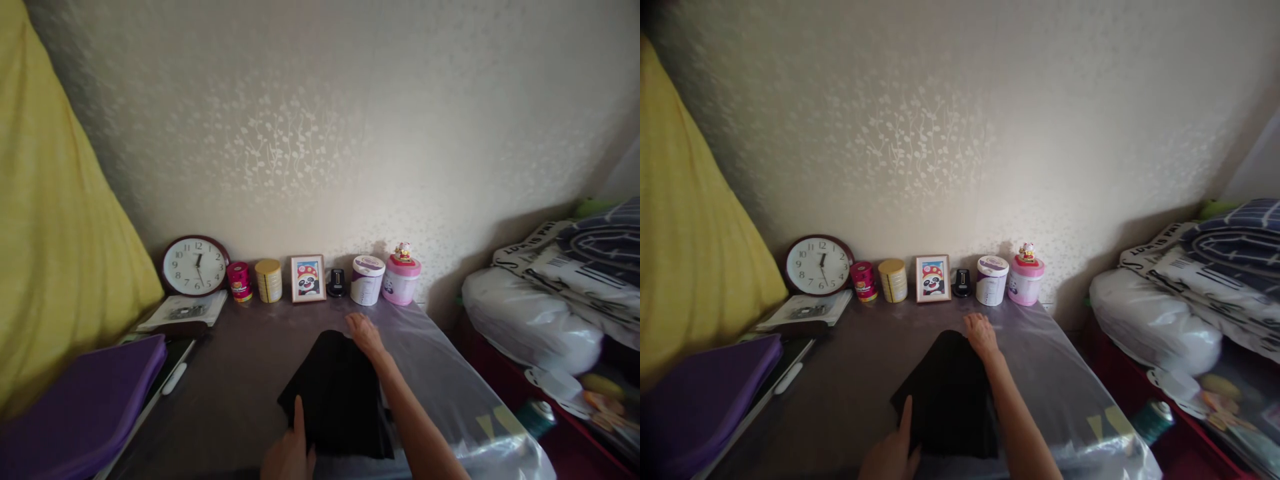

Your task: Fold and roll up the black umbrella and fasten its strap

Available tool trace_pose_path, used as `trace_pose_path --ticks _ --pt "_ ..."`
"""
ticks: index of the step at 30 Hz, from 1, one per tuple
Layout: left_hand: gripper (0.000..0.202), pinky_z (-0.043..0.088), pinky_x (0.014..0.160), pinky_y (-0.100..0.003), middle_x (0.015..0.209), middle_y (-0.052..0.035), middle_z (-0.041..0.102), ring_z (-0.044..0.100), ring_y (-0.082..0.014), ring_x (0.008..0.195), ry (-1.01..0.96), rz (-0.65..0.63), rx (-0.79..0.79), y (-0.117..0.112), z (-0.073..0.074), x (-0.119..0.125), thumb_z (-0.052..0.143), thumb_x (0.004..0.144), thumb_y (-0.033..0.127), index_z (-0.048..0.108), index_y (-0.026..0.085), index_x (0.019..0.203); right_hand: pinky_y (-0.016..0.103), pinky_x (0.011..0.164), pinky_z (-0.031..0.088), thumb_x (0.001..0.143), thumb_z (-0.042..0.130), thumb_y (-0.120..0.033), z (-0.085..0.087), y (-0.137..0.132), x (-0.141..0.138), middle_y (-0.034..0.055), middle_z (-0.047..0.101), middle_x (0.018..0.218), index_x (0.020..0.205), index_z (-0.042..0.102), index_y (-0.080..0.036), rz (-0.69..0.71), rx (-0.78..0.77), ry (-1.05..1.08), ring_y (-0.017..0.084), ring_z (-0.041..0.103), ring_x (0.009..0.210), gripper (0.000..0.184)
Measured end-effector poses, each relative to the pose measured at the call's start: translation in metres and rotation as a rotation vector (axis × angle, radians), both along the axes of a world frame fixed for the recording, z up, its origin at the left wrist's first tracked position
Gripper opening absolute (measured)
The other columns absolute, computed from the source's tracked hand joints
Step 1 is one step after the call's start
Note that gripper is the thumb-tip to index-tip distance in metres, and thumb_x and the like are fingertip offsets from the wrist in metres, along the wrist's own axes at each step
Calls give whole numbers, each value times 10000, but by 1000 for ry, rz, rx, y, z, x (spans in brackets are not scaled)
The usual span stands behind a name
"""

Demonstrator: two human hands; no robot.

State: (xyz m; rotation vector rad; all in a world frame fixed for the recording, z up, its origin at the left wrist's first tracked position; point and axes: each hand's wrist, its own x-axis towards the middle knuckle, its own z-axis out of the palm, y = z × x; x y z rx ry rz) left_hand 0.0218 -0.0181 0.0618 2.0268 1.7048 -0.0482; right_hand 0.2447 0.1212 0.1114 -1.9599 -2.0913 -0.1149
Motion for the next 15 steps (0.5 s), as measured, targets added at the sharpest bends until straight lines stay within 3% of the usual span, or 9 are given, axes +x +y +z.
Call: trace_pose_path --ticks 5,10,15 --pt "660 442 706 -309 983 -146 665 639 -218 847 -15 9 101 4 -2 5 353 868 220 3 22 1392 313 857 441 864 361 -345 -8 -42 28 101 652 1000 994 597 -153 -192 273 501 198 597 950 330" --pt "640 434 651 -283 905 -138 685 648 -210 806 33 21 167 8 -5 12 365 863 207 61 10 1391 325 778 484 781 456 -502 -31 -95 12 127 661 962 998 590 -131 -249 186 758 226 637 853 451" --pt "623 440 653 -280 903 -152 686 652 -208 805 62 -2 204 7 -3 13 357 863 194 82 -11 1383 357 831 468 732 530 -499 -51 -130 -16 146 648 1058 1110 565 -130 -293 103 728 274 617 959 529"
